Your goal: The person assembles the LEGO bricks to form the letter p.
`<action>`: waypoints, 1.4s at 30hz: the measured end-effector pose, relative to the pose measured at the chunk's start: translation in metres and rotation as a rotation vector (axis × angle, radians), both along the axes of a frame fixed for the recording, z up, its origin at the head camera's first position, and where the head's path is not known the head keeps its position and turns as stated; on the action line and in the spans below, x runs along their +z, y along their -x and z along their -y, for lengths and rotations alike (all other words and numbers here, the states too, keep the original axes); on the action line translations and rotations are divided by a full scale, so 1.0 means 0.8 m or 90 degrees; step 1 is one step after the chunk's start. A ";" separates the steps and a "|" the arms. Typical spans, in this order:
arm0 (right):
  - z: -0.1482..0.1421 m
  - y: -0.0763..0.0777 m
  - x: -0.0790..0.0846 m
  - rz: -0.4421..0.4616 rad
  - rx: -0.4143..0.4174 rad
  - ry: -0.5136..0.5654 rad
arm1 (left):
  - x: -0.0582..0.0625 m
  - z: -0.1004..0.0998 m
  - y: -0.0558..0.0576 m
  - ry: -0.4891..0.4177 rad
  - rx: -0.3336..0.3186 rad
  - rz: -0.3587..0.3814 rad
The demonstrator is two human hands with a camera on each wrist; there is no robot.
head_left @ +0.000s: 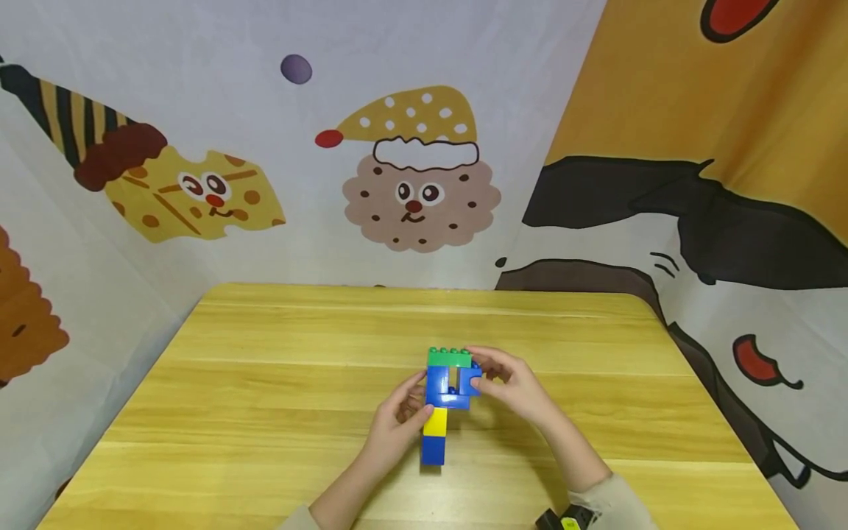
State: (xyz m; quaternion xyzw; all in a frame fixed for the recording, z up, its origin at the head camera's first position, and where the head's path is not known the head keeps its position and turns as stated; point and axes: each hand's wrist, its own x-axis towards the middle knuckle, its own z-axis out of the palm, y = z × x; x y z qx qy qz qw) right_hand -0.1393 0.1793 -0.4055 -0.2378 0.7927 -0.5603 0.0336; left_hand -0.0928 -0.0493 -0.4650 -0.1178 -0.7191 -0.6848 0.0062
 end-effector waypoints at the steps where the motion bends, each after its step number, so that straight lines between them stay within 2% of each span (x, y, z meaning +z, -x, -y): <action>1: 0.000 0.001 0.000 -0.002 -0.002 -0.005 | -0.005 0.000 0.002 -0.003 0.000 -0.003; 3: 0.000 0.002 -0.001 -0.004 -0.004 -0.011 | -0.015 -0.001 0.005 -0.008 -0.002 -0.011; 6: -0.001 0.005 -0.004 -0.003 -0.001 -0.012 | -0.019 -0.003 0.007 0.001 -0.003 -0.002; 10: -0.002 0.007 -0.009 0.011 0.005 -0.006 | -0.005 -0.004 0.003 0.017 -0.006 0.017; 13: -0.003 0.007 -0.012 0.016 0.011 -0.004 | -0.004 -0.005 0.003 0.030 -0.006 0.029; 18: -0.002 0.009 -0.015 0.026 0.019 -0.006 | -0.020 -0.001 0.011 0.059 -0.001 0.031; 24: -0.003 0.013 -0.023 0.048 0.018 -0.023 | -0.029 0.003 0.018 0.091 -0.006 0.033; 33: -0.011 0.035 -0.073 0.053 0.007 -0.038 | -0.027 0.004 0.023 0.125 -0.009 0.037; 42: -0.014 0.036 -0.086 0.081 0.042 -0.064 | -0.033 0.006 0.025 0.142 -0.021 0.002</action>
